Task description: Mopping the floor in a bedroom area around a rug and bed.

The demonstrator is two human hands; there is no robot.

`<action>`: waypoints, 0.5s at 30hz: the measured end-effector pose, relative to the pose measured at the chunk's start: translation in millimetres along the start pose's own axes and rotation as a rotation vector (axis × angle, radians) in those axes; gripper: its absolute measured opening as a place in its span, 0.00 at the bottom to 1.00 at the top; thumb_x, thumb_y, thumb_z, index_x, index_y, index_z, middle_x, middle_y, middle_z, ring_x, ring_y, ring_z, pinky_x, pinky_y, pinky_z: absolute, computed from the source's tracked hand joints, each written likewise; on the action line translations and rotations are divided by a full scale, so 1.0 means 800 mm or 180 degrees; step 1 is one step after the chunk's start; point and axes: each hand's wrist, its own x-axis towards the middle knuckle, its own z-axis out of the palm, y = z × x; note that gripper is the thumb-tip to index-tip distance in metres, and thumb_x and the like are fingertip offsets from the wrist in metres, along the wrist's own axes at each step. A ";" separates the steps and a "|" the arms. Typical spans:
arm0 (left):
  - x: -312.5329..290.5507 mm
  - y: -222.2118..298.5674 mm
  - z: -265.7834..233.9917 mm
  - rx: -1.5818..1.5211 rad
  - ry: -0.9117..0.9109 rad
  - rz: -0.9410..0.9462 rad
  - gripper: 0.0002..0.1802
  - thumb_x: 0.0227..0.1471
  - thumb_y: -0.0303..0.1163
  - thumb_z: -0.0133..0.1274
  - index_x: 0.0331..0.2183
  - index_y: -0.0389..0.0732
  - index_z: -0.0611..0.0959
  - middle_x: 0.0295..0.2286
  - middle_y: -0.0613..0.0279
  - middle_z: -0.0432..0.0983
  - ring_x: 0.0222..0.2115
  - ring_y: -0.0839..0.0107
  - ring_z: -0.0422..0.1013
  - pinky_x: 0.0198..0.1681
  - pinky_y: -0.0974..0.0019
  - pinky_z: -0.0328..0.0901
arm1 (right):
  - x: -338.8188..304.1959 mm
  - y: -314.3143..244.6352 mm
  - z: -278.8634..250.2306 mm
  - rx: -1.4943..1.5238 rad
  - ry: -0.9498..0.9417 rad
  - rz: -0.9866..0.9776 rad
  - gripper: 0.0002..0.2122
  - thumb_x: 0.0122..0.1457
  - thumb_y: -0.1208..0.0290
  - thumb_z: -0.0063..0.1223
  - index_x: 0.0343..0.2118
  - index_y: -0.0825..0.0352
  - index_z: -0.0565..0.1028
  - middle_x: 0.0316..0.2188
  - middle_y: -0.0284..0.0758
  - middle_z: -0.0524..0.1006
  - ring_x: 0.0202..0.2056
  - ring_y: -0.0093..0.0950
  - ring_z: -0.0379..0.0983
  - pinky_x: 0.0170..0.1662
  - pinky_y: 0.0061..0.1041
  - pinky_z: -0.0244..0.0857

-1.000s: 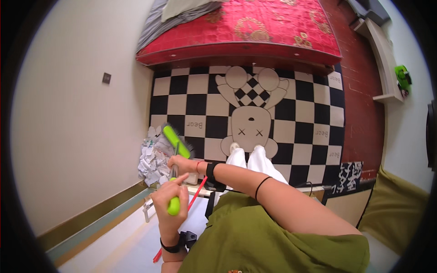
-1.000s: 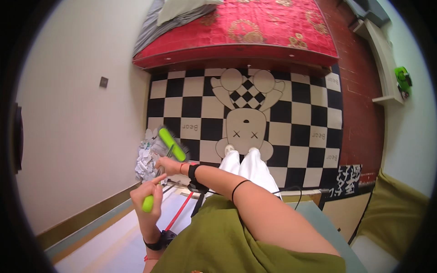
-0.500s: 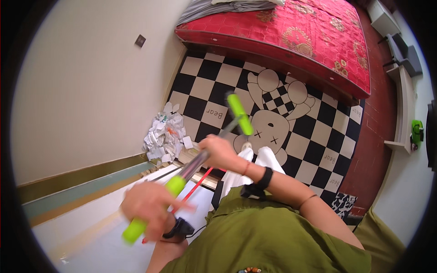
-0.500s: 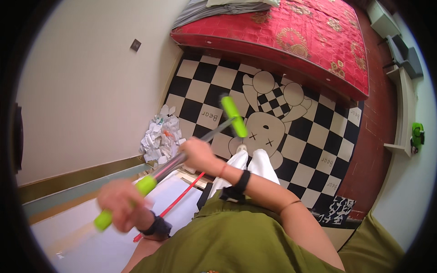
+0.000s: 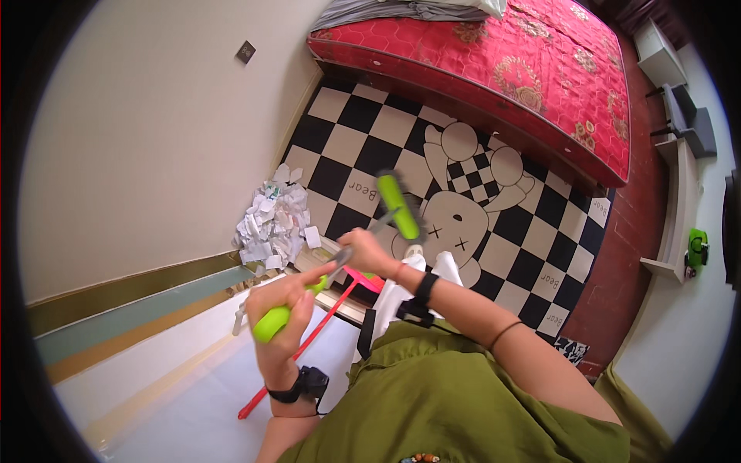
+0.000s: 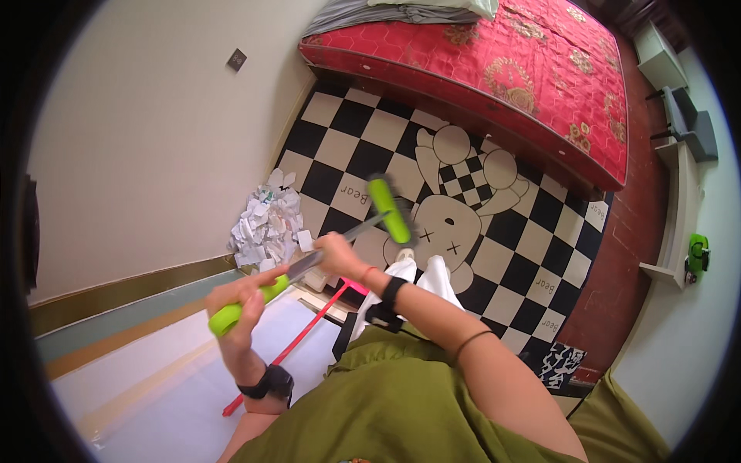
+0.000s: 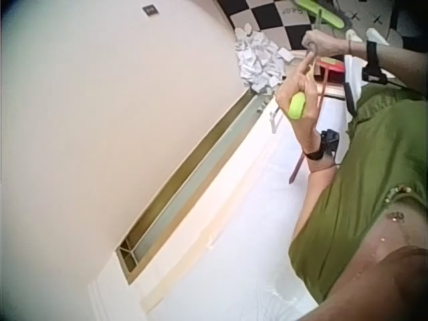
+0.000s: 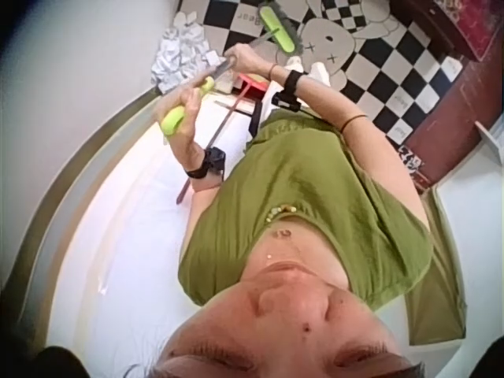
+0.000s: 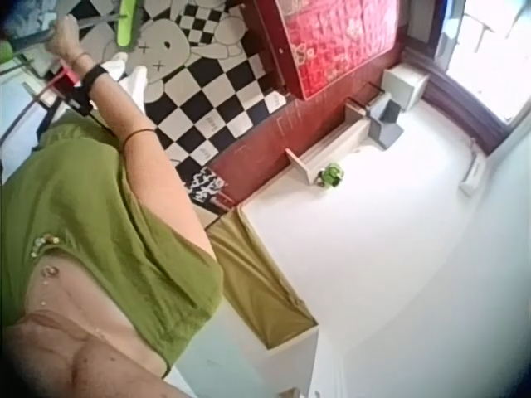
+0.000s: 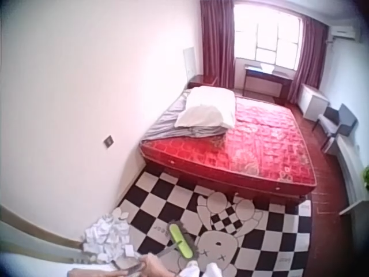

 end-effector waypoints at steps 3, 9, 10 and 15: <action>0.000 0.011 -0.011 0.0654 0.0178 0.0133 0.14 0.43 0.20 0.46 0.11 0.35 0.65 0.14 0.60 0.68 0.29 0.62 0.75 0.32 0.69 0.66 | 0.040 -0.028 0.049 0.0524 -0.0039 -0.0464 0.04 0.34 0.76 0.52 0.17 0.69 0.73 0.18 0.48 0.72 0.25 0.46 0.70 0.28 0.36 0.63; 0.011 0.026 -0.002 0.1547 0.0102 0.0426 0.15 0.46 0.27 0.47 0.12 0.35 0.67 0.14 0.57 0.70 0.28 0.58 0.75 0.33 0.64 0.67 | 0.063 -0.070 0.036 0.0721 -0.0668 -0.0614 0.10 0.34 0.72 0.56 0.22 0.72 0.73 0.21 0.47 0.73 0.28 0.45 0.71 0.31 0.34 0.64; 0.011 0.031 -0.002 0.1119 0.0329 0.1013 0.16 0.46 0.29 0.49 0.12 0.37 0.67 0.12 0.60 0.68 0.26 0.56 0.75 0.32 0.61 0.68 | 0.056 -0.086 0.031 0.0708 -0.0512 -0.0531 0.09 0.34 0.73 0.56 0.22 0.71 0.73 0.21 0.47 0.73 0.28 0.45 0.71 0.30 0.35 0.64; 0.023 0.033 0.019 0.0772 0.0956 0.2204 0.11 0.49 0.31 0.48 0.21 0.36 0.69 0.15 0.62 0.61 0.21 0.59 0.71 0.36 0.47 0.69 | 0.018 -0.097 -0.041 0.0384 -0.0054 0.0057 0.07 0.35 0.76 0.55 0.21 0.69 0.73 0.21 0.47 0.73 0.29 0.45 0.71 0.31 0.38 0.64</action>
